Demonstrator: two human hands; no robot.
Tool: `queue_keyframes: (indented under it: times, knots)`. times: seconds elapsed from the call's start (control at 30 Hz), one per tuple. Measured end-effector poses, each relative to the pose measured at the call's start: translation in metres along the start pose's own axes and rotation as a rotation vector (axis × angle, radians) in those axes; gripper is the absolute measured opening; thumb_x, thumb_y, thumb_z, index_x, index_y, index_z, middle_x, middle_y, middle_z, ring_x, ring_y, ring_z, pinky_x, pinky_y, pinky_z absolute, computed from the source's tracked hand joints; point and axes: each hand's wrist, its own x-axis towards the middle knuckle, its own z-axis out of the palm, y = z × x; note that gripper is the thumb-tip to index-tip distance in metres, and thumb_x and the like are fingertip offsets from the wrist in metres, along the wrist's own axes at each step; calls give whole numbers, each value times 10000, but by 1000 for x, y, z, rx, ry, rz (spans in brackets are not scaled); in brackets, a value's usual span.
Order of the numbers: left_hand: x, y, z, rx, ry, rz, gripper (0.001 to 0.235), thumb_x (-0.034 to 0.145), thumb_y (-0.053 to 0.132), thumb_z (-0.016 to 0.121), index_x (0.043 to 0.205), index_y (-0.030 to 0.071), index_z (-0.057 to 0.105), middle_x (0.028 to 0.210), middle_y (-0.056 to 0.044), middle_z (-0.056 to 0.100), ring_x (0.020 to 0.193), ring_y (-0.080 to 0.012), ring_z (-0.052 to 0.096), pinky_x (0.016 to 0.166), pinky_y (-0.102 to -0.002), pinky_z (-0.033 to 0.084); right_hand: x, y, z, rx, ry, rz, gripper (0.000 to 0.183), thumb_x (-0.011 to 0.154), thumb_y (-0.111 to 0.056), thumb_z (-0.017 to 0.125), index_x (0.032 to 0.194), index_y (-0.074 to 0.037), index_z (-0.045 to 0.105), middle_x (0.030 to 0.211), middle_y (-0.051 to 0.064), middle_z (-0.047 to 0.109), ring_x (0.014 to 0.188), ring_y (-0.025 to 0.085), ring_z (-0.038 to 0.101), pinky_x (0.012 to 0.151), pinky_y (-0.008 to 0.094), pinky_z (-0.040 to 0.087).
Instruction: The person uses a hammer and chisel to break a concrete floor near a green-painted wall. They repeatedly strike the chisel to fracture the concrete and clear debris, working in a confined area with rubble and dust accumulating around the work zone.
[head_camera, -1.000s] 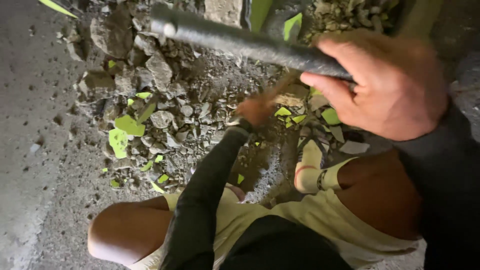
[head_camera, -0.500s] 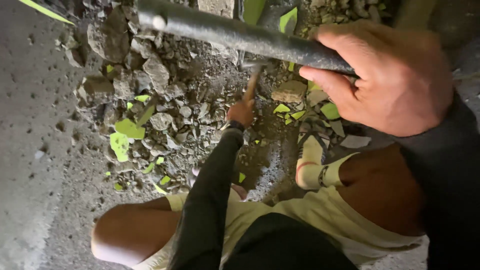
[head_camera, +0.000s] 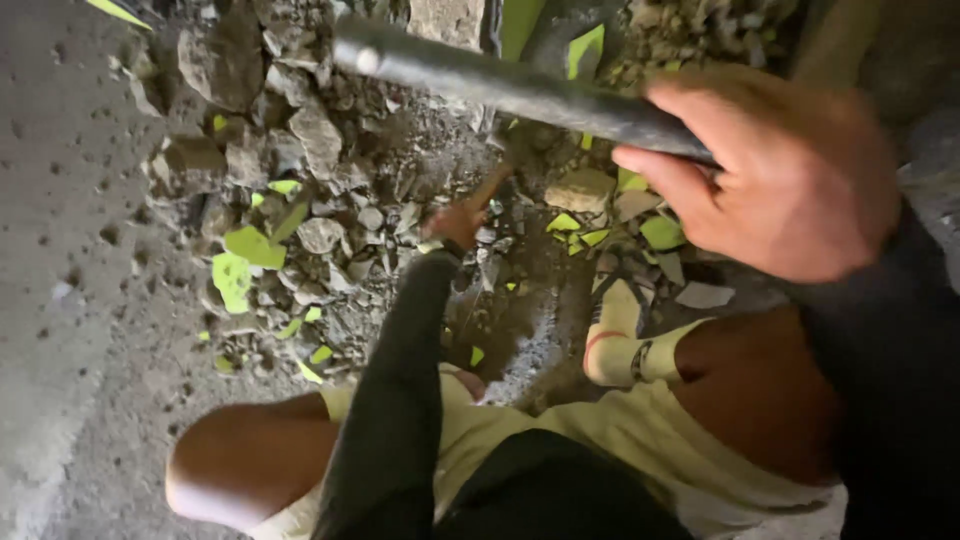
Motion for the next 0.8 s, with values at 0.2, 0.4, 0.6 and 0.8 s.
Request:
queue_keyframes:
  times: [0.2, 0.4, 0.6, 0.8]
  knots:
    - [13, 35, 78, 233, 355, 354, 721, 894, 782, 323, 914, 139, 649, 818, -118, 632, 691, -347, 586, 557, -527, 413, -7, 3, 3, -5, 8, -5, 239, 1114, -32, 962, 1171, 105, 775, 824, 109, 673, 520, 202, 449, 477, 350, 338]
    - [-87, 73, -78, 168, 124, 1027, 570, 943, 682, 460, 1044, 139, 601, 805, -35, 637, 538, -199, 564, 485, -367, 503, 8, -8, 8, 10, 29, -42, 274, 1065, -44, 948, 1194, 76, 738, 977, 125, 748, 588, 204, 558, 496, 330, 406]
    - [-43, 8, -86, 18, -128, 558, 613, 1006, 240, 371, 1599, 360, 273, 1158, -34, 507, 669, -124, 527, 487, -262, 408, -5, 9, 3, -1, -17, -13, 245, 1135, -41, 944, 1139, 102, 745, 786, 86, 651, 485, 168, 438, 425, 317, 321]
    - [-21, 32, 19, 147, 281, 310, 752, 903, 788, 400, 926, 107, 719, 720, -131, 689, 606, -331, 634, 525, -490, 475, 0, 3, 3, -26, 37, -26, 239, 1116, -10, 971, 1169, 107, 770, 875, 116, 691, 553, 200, 470, 498, 342, 354]
